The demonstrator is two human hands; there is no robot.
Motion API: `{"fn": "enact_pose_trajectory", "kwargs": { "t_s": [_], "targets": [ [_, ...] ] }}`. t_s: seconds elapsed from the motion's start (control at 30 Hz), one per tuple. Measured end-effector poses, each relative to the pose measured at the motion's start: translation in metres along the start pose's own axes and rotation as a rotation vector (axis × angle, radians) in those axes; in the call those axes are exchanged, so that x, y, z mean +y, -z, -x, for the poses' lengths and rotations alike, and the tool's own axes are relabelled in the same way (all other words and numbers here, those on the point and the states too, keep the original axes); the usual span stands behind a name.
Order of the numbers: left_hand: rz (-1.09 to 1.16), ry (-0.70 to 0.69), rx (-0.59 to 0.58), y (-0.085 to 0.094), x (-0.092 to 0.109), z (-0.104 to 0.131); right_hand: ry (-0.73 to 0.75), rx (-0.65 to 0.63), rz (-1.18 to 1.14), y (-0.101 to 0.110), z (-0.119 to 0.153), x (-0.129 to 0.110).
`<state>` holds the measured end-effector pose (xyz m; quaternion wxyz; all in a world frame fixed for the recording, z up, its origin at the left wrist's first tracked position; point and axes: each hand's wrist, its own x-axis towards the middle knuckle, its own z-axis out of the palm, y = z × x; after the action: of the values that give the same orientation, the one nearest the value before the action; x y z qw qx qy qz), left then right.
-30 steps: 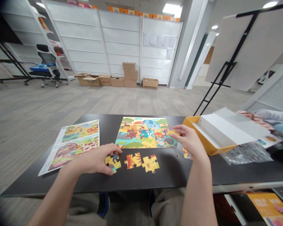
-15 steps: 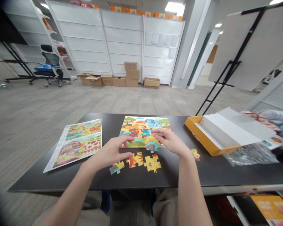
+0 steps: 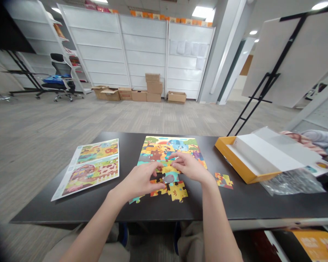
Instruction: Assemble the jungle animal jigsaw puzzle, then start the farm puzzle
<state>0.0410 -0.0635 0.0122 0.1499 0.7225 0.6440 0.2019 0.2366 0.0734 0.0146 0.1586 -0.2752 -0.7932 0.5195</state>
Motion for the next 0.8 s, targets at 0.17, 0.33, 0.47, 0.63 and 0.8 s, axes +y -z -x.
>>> {"fn": "enact_pose_trajectory", "kwargs": {
  "t_s": [0.17,0.33,0.47,0.63,0.8],
  "targets": [
    [-0.001,-0.025,-0.021,-0.001,0.002,0.004,-0.086,-0.086,-0.002,0.005,0.007,-0.008],
    [0.029,-0.029,-0.041,-0.003,0.005,0.003,-0.109,-0.112,-0.027,0.010,0.013,-0.012],
    [0.027,-0.027,-0.009,-0.005,0.002,0.000,-0.085,-0.057,-0.046,0.012,0.012,-0.011],
    [-0.118,0.004,0.074,-0.008,-0.005,-0.006,-0.053,0.181,-0.010,0.034,-0.007,-0.002],
    [-0.270,-0.008,0.026,-0.008,-0.002,-0.011,-0.156,0.308,0.086,0.060,-0.047,0.020]
  ]
}}
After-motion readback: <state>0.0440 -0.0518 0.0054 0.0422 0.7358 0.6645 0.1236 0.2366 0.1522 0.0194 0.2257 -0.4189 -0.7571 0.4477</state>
